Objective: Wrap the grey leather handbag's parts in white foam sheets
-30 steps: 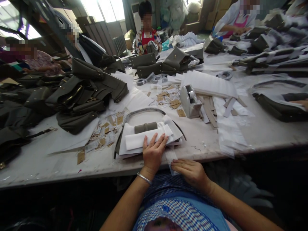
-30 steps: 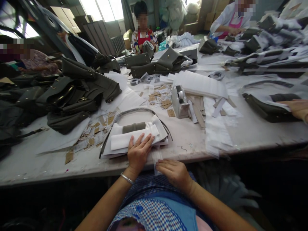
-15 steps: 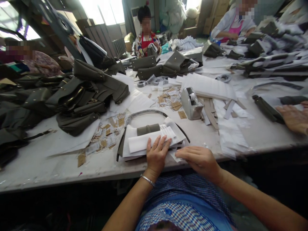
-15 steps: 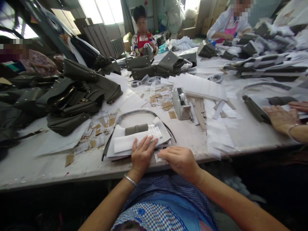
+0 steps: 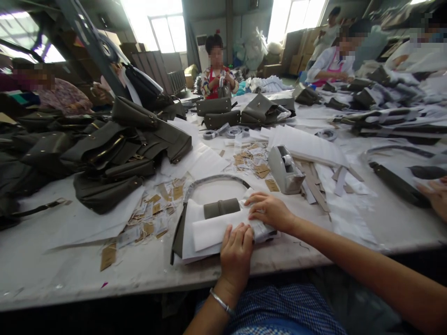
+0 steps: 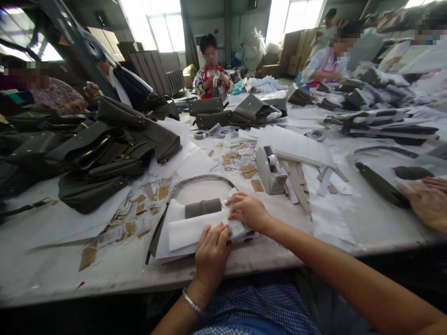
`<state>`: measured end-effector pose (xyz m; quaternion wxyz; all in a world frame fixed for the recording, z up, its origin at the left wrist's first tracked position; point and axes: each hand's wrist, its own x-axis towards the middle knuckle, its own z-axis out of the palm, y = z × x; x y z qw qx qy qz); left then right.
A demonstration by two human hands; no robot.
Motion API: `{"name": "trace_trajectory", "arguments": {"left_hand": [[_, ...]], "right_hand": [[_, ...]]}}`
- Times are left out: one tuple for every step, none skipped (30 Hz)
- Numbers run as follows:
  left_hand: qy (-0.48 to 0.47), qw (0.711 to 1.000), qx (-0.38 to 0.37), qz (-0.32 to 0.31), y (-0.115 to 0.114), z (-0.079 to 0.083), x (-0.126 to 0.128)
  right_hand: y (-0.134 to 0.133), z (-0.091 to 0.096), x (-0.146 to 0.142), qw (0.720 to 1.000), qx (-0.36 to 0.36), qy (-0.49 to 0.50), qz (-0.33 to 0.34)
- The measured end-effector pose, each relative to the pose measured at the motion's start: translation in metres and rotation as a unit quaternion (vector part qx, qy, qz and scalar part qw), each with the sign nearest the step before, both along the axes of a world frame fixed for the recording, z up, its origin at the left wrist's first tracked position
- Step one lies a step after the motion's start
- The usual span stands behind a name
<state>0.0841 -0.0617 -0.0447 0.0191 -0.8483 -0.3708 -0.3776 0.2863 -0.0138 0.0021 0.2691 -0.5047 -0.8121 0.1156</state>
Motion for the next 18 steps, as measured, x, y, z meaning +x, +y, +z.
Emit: {"name": "trace_trajectory", "arguments": {"left_hand": [[-0.002,1.000,0.004,-0.001,0.000,0.000,0.000],[-0.002,1.000,0.008,-0.002,0.000,0.000,-0.001],[0.001,1.000,0.013,-0.003,0.001,0.001,-0.001],[0.007,1.000,0.019,-0.004,0.001,0.001,-0.002],[0.014,1.000,0.023,-0.006,0.001,0.001,-0.002],[0.024,0.999,0.027,-0.007,0.001,0.001,-0.003],[0.033,0.999,0.030,-0.008,0.001,0.000,-0.003],[0.042,0.999,0.031,-0.009,0.002,0.000,-0.003],[0.047,0.998,0.031,-0.010,0.003,0.000,-0.004],[0.051,0.998,0.030,-0.010,0.003,-0.001,-0.004],[0.052,0.998,0.030,-0.010,0.004,-0.001,-0.003],[0.054,0.998,0.028,-0.011,0.004,-0.001,-0.003],[0.056,0.998,0.025,-0.012,0.005,-0.001,-0.003],[0.057,0.998,0.021,-0.012,0.005,-0.001,-0.004],[0.060,0.998,0.016,-0.012,0.006,-0.001,-0.004],[0.060,0.998,0.011,-0.012,0.006,-0.001,-0.004],[0.059,0.998,0.008,-0.012,0.006,-0.001,-0.004],[0.059,0.998,0.004,-0.013,0.007,-0.001,-0.004]], "right_hand": [[0.003,0.000,0.000,1.000,-0.021,-0.006,0.003],[0.007,0.000,0.001,0.999,-0.040,-0.012,0.004],[0.010,0.000,0.001,0.998,-0.053,-0.017,0.008],[0.013,0.001,0.001,0.998,-0.062,-0.021,0.013],[0.016,0.001,0.001,0.997,-0.067,-0.024,0.018],[0.019,0.001,0.000,0.997,-0.070,-0.026,0.020],[0.021,0.001,-0.001,0.997,-0.073,-0.027,0.017],[0.022,0.000,-0.002,0.997,-0.074,-0.027,0.011],[0.023,0.000,-0.004,0.997,-0.074,-0.026,0.001],[0.023,-0.001,-0.005,0.997,-0.072,-0.025,-0.009],[0.022,-0.001,-0.006,0.997,-0.069,-0.023,-0.019],[0.021,-0.001,-0.006,0.997,-0.067,-0.021,-0.026],[0.019,0.001,-0.005,0.997,-0.064,-0.020,-0.029],[0.017,0.004,-0.001,0.998,-0.060,-0.014,-0.030],[0.015,0.009,0.006,0.998,-0.049,0.001,-0.035],[0.014,0.015,0.016,0.998,-0.035,0.026,-0.054],[0.014,0.023,0.029,0.993,-0.024,0.063,-0.098],[0.015,0.031,0.044,0.980,-0.019,0.107,-0.164]]}}
